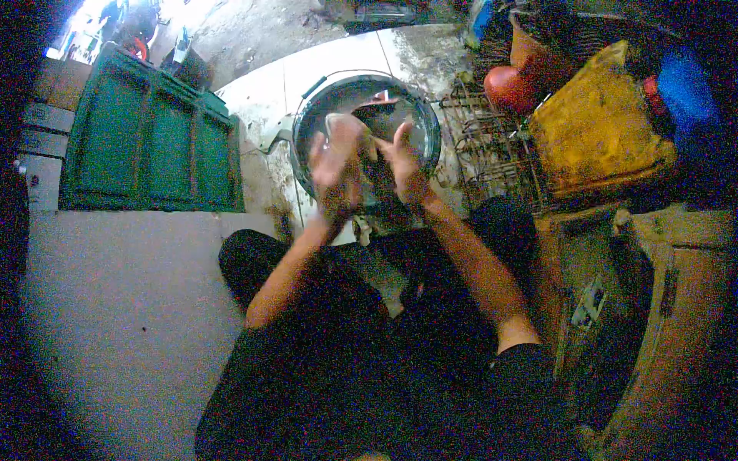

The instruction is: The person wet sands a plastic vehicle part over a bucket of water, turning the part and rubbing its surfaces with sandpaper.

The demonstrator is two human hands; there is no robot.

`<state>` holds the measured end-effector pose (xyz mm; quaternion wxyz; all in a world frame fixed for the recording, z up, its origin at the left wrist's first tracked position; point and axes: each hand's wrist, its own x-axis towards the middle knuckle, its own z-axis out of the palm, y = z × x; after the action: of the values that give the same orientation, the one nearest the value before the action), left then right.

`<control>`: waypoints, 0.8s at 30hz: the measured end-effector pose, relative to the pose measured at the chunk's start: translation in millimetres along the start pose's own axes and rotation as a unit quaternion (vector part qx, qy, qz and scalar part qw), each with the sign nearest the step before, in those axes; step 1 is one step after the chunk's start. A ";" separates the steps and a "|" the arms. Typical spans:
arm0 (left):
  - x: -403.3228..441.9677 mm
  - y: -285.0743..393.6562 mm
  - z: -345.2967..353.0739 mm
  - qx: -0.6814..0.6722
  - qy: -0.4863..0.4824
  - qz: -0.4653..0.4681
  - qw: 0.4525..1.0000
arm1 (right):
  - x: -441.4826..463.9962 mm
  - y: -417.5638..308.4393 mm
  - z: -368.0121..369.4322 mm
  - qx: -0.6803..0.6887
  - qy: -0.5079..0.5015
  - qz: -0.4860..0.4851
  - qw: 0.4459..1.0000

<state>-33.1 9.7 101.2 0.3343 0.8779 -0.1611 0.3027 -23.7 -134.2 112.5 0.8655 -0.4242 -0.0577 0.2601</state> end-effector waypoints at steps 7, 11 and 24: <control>11.4 0.1 0.2 0.042 0.032 -0.120 0.991 | 1.8 6.7 -7.2 0.034 -0.003 0.008 0.999; -10.1 12.2 -9.3 -0.019 -0.079 0.117 0.990 | 9.5 6.6 -9.7 -0.028 0.036 0.006 0.999; 3.2 1.6 0.0 -0.052 0.035 -0.041 0.997 | 3.2 -9.8 17.3 0.002 0.032 0.012 0.999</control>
<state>-31.4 8.2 104.0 0.3970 0.8542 -0.1288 0.3102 -22.6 -125.3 130.5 0.8645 -0.4312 -0.0245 0.2571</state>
